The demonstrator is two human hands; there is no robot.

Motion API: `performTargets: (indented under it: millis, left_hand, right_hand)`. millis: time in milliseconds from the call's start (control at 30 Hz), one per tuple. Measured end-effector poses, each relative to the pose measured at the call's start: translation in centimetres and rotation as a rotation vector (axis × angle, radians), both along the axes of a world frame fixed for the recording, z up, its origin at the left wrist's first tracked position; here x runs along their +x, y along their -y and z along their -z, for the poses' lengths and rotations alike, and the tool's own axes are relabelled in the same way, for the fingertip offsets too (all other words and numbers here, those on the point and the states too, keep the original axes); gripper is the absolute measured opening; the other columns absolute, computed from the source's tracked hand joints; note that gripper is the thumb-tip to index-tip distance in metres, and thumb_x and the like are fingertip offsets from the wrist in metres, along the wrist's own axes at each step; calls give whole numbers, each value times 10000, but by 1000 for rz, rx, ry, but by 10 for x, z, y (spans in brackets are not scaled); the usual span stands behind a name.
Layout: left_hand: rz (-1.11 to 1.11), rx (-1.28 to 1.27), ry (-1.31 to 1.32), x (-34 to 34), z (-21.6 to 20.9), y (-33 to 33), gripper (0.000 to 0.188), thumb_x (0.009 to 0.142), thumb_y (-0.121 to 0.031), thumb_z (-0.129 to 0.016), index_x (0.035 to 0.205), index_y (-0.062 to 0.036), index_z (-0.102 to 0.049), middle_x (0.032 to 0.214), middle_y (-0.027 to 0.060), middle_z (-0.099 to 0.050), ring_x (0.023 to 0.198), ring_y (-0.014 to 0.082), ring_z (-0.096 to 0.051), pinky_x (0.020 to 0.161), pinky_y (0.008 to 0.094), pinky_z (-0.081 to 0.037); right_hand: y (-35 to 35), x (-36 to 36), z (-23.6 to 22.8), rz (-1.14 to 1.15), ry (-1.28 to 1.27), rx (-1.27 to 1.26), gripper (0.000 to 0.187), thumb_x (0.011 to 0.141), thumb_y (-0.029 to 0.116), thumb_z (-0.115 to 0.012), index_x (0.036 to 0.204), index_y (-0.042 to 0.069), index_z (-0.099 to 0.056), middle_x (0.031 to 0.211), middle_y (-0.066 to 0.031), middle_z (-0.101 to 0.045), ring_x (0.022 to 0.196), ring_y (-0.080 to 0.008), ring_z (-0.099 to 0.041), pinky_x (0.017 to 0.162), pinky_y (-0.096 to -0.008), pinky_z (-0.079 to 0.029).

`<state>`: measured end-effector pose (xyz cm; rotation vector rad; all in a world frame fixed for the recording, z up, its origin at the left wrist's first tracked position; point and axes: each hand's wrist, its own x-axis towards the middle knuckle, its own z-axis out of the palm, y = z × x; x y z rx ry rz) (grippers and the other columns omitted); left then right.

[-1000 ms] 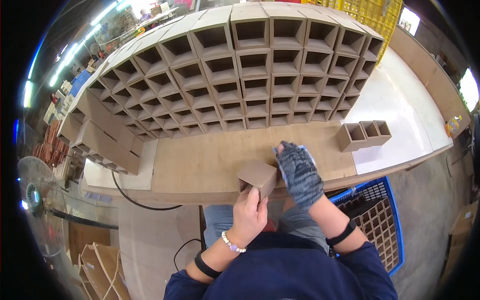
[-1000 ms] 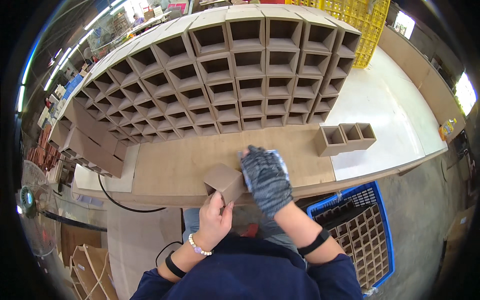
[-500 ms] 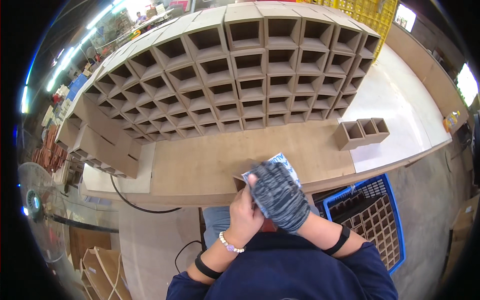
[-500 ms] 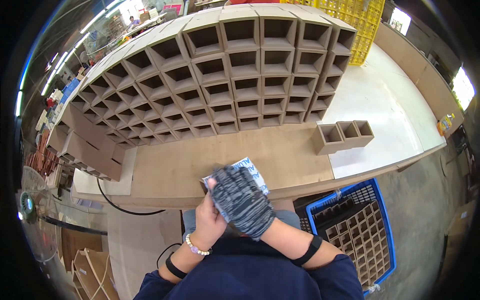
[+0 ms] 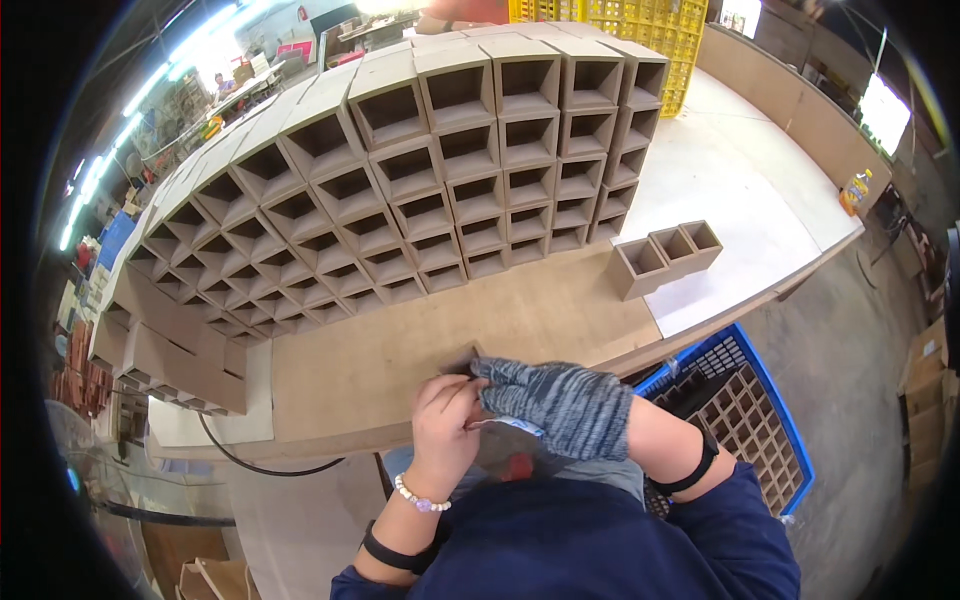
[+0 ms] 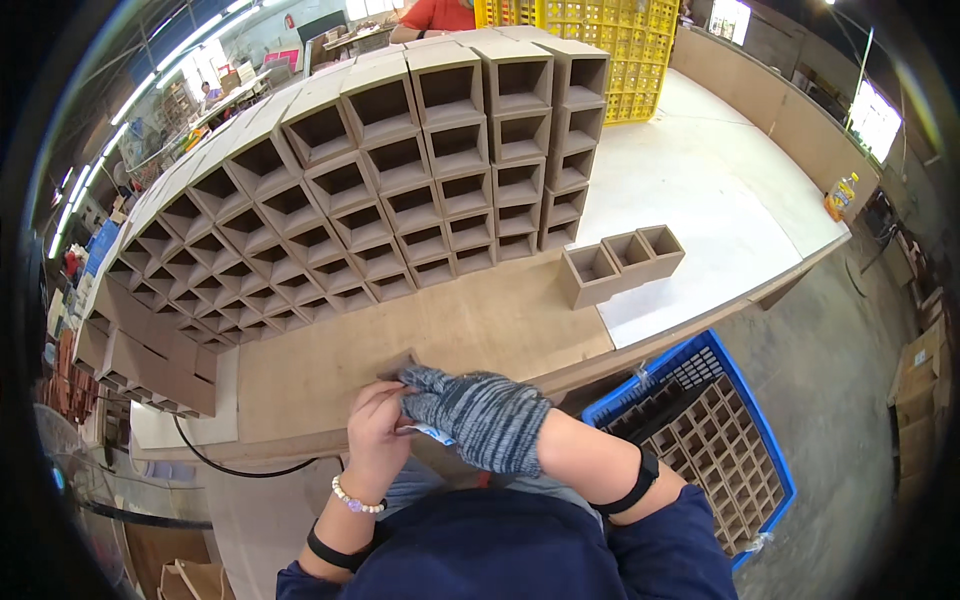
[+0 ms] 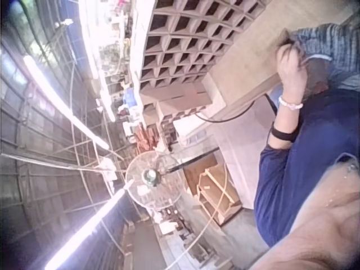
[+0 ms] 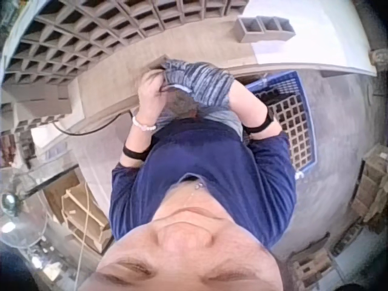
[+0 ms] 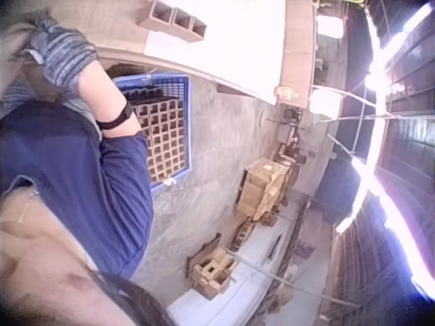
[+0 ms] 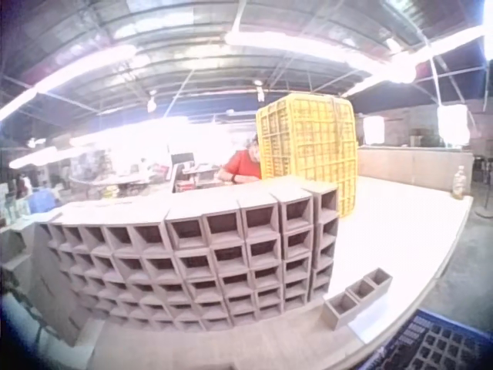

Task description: Manually sanding the edges and surfaces of small square wooden blocks in a manufacturing environment.

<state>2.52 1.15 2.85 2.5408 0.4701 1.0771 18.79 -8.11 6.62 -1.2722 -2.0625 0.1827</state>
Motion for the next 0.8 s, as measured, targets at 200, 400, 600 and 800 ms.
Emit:
performTargets:
  millis: [200, 400, 600, 800]
  left_hand:
    - [100, -127, 68, -12, -1, -14, 297, 666, 94, -623, 946, -4, -625, 926, 133, -662, 1020, 326, -601, 848, 379, -491]
    - [-149, -83, 178, -70, -24, -41, 232, 739, 38, -622, 962, -25, -632, 977, 123, -665, 1036, 316, -597, 868, 366, -483]
    - [-511, 184, 188, -142, -67, -92, 233, 756, 18, -623, 981, -44, -636, 1004, 107, -652, 1003, 283, -596, 872, 356, -468]
    - [-848, 443, 286, -213, -124, -152, 197, 756, -11, -616, 950, -35, -632, 962, 131, -642, 938, 293, -592, 817, 366, -468]
  right_hand:
    - [-18, 2, 31, 16, 18, -203, 297, 835, 153, -482, 1105, 74, -576, 1135, -163, -562, 1063, -317, -542, 921, -408, -427]
    - [-19, 29, 20, 224, 212, -94, 324, 759, 49, -501, 1064, 86, -606, 1047, -150, -596, 995, -316, -562, 897, -395, -444]
    - [8, 116, 22, 699, 295, -176, 310, 798, 237, -603, 1076, 102, -620, 1028, -152, -631, 965, -355, -576, 846, -430, -443]
    - [-3, 135, 19, 958, 534, -402, 363, 668, -27, -584, 1017, 71, -609, 1066, -163, -597, 1007, -309, -563, 920, -426, -423]
